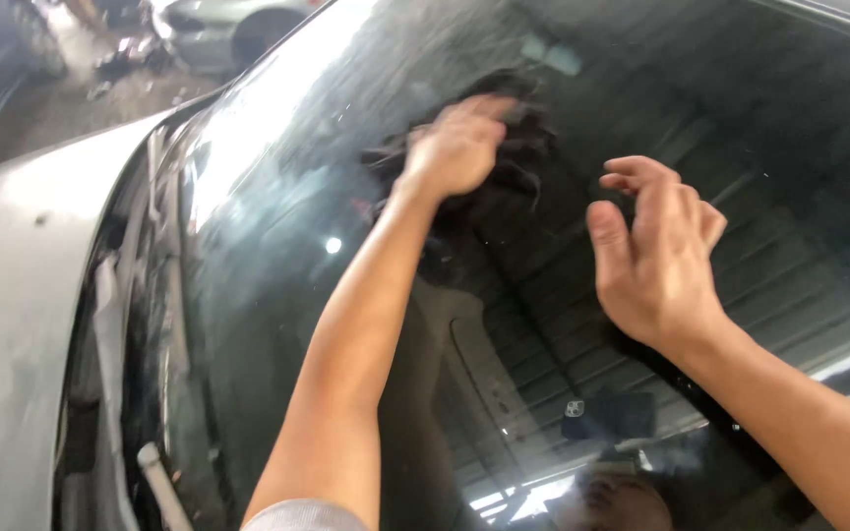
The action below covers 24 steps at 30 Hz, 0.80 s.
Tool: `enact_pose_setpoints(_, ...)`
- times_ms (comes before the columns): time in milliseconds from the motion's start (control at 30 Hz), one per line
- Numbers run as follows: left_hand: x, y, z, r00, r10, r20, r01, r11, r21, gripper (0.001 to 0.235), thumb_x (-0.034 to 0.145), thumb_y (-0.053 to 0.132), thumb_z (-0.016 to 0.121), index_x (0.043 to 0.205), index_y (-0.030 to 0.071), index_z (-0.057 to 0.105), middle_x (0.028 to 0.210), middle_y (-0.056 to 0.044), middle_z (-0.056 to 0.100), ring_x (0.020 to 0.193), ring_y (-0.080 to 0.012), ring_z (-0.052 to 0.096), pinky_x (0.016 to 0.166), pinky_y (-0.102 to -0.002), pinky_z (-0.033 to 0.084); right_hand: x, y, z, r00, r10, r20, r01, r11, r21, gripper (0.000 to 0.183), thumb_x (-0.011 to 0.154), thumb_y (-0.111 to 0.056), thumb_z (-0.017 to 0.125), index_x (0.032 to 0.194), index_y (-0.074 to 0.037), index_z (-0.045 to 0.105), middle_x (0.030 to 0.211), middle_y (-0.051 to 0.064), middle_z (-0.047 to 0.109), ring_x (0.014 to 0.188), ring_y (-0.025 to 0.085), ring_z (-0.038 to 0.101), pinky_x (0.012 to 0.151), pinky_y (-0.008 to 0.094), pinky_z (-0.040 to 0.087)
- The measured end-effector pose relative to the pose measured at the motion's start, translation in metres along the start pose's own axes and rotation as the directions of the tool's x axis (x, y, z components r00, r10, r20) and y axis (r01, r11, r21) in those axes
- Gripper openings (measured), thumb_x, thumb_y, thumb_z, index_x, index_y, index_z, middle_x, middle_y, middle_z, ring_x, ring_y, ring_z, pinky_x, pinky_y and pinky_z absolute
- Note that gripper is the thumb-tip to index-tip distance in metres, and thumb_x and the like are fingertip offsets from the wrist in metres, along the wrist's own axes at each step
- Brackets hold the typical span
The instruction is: The person wipes the side windows and the front windshield of a silver car using a black cloth. They move from the rear side window to the front, cleaning the glass surfaces thoroughly.
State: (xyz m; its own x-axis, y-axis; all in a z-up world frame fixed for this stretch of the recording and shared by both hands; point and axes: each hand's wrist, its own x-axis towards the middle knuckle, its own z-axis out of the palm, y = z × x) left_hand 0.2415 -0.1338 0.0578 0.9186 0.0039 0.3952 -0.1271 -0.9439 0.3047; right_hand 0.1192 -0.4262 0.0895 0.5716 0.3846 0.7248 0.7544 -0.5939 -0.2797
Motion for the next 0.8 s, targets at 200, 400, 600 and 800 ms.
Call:
enact_pose_setpoints(200, -0.032, -0.156, 0.03, 0.984, -0.098, -0.148, 0.164, 0.816, 0.554, 0.065, 0.081, 0.045, 0.069, 0.135, 0.019, 0.046, 0.14, 0.003, 0.038, 0.134, -0.0166, 0.035, 0.108, -0.038, 0.03, 0.007, 0.008, 0.01, 0.999, 0.006, 0.032, -0.005, 1.0, -0.031, 0.043, 0.105, -0.035, 0.054, 0.138, -0.008, 0.05, 0.126, 0.007, 0.062, 0.115, 0.032, 0.057, 0.099, 0.051, 0.028)
enact_pose_setpoints(400, -0.036, -0.059, -0.01, 0.968, -0.252, 0.002, 0.251, 0.967, 0.042, 0.048, 0.105, 0.04, 0.032, 0.148, 0.036, 0.053, 0.159, 0.01, 0.044, 0.151, -0.0208, 0.036, 0.119, -0.072, 0.019, -0.001, 0.01, 0.009, 0.995, -0.085, 0.056, 0.089, 0.994, -0.068, 0.044, 0.107, -0.036, 0.058, 0.142, -0.011, 0.047, 0.127, 0.007, 0.062, 0.117, 0.034, 0.058, 0.098, 0.05, 0.029)
enact_pose_setpoints(600, -0.049, -0.066, -0.01, 0.917, -0.399, -0.025, 0.399, 0.917, 0.003, 0.049, 0.102, 0.05, 0.035, 0.139, 0.031, 0.061, 0.15, 0.003, 0.054, 0.142, -0.0235, 0.047, 0.116, -0.075, 0.019, 0.005, 0.01, 0.016, 0.998, -0.043, 0.046, 0.046, 0.996, -0.075, 0.046, 0.107, -0.042, 0.058, 0.141, -0.013, 0.047, 0.123, 0.006, 0.065, 0.114, 0.033, 0.06, 0.099, 0.05, 0.029)
enact_pose_setpoints(800, -0.038, -0.056, -0.022, 0.903, -0.428, -0.043, 0.43, 0.894, 0.127, 0.051, 0.1, 0.044, 0.031, 0.135, 0.026, 0.065, 0.15, -0.006, 0.057, 0.14, -0.0309, 0.052, 0.112, -0.073, 0.03, 0.001, 0.004, 0.01, 0.996, -0.056, 0.075, 0.062, 0.996, -0.07, 0.04, 0.107, -0.038, 0.057, 0.135, -0.011, 0.047, 0.126, 0.007, 0.063, 0.115, 0.034, 0.059, 0.099, 0.052, 0.03)
